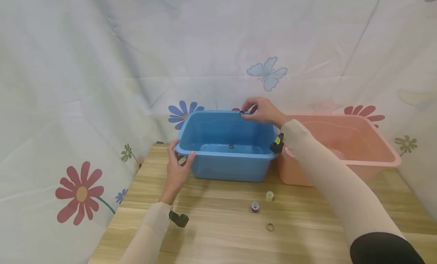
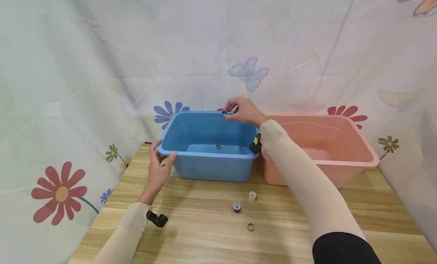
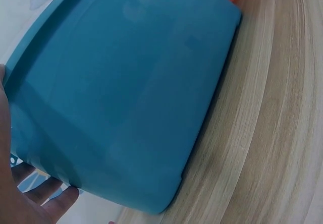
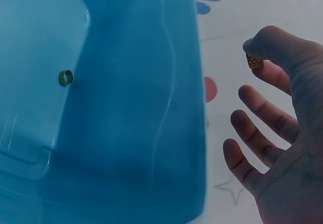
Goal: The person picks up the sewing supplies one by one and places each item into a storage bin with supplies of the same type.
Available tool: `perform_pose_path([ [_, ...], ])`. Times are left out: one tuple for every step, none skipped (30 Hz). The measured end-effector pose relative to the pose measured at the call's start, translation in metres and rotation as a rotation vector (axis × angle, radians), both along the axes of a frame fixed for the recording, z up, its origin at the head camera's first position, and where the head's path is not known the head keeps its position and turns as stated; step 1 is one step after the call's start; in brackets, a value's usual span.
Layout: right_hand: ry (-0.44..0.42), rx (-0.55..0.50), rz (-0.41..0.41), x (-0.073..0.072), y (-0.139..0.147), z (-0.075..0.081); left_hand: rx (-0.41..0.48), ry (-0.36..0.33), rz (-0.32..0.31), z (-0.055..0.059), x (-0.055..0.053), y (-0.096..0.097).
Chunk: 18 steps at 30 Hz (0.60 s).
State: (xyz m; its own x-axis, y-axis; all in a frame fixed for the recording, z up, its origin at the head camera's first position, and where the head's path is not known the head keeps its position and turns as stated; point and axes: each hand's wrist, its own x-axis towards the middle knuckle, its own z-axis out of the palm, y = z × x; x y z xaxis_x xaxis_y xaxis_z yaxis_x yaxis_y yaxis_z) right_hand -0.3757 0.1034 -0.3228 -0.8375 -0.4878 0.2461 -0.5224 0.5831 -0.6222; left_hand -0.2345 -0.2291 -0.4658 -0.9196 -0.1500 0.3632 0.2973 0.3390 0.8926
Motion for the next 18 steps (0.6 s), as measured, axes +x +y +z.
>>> perform_pose_path([
  [-0.001, 0.001, -0.005, -0.002, 0.0, -0.002, 0.001, 0.002, 0.0, 0.0, 0.0, 0.0],
  [-0.003, 0.007, -0.011, -0.003, -0.001, -0.003, 0.0, 0.003, -0.001, 0.0, 0.0, 0.0],
  [-0.007, 0.009, -0.016, -0.005, -0.001, -0.004, 0.0, 0.004, 0.001, 0.001, 0.0, 0.0],
  [-0.011, 0.013, -0.019, -0.006, -0.001, -0.006, 0.0, 0.004, 0.004, 0.0, 0.001, 0.0],
  [-0.016, 0.016, -0.026, -0.007, -0.001, -0.007, 0.0, 0.003, 0.006, 0.0, 0.001, 0.0],
  [-0.019, 0.017, -0.028, -0.009, -0.002, -0.008, 0.001, 0.002, 0.008, 0.0, 0.001, 0.0],
  [-0.022, 0.017, -0.031, -0.009, -0.002, -0.008, -0.001, 0.0, 0.01, 0.0, 0.001, 0.0],
  [-0.025, 0.017, -0.033, -0.01, -0.002, -0.009, -0.001, -0.001, 0.009, 0.0, 0.002, 0.0],
  [-0.028, 0.016, -0.034, -0.011, -0.002, -0.01, 0.0, -0.003, 0.012, 0.0, 0.001, 0.0],
  [-0.03, 0.012, -0.033, -0.011, -0.002, -0.01, 0.001, -0.005, 0.011, 0.0, 0.001, 0.0],
  [-0.032, 0.01, -0.035, -0.011, -0.002, -0.011, 0.0, -0.006, 0.009, 0.0, 0.001, 0.0],
  [-0.033, 0.006, -0.036, -0.011, -0.002, -0.011, 0.0, -0.008, 0.007, 0.001, 0.001, 0.0],
  [-0.034, 0.005, -0.038, -0.011, -0.002, -0.011, -0.001, -0.007, 0.007, 0.001, 0.001, 0.0],
  [-0.036, 0.001, -0.04, -0.011, -0.002, -0.012, 0.002, -0.005, 0.006, 0.001, 0.001, 0.0],
  [-0.037, -0.001, -0.042, -0.011, -0.002, -0.012, 0.002, -0.005, 0.008, 0.001, 0.001, 0.001],
  [-0.037, -0.002, -0.044, -0.011, -0.002, -0.012, 0.002, -0.003, 0.008, 0.001, 0.001, 0.001],
  [-0.036, -0.001, -0.048, -0.011, -0.001, -0.013, 0.0, -0.002, 0.008, 0.002, 0.001, 0.001],
  [-0.037, -0.002, -0.049, -0.012, -0.001, -0.013, 0.001, 0.0, 0.009, 0.002, 0.001, 0.001],
])
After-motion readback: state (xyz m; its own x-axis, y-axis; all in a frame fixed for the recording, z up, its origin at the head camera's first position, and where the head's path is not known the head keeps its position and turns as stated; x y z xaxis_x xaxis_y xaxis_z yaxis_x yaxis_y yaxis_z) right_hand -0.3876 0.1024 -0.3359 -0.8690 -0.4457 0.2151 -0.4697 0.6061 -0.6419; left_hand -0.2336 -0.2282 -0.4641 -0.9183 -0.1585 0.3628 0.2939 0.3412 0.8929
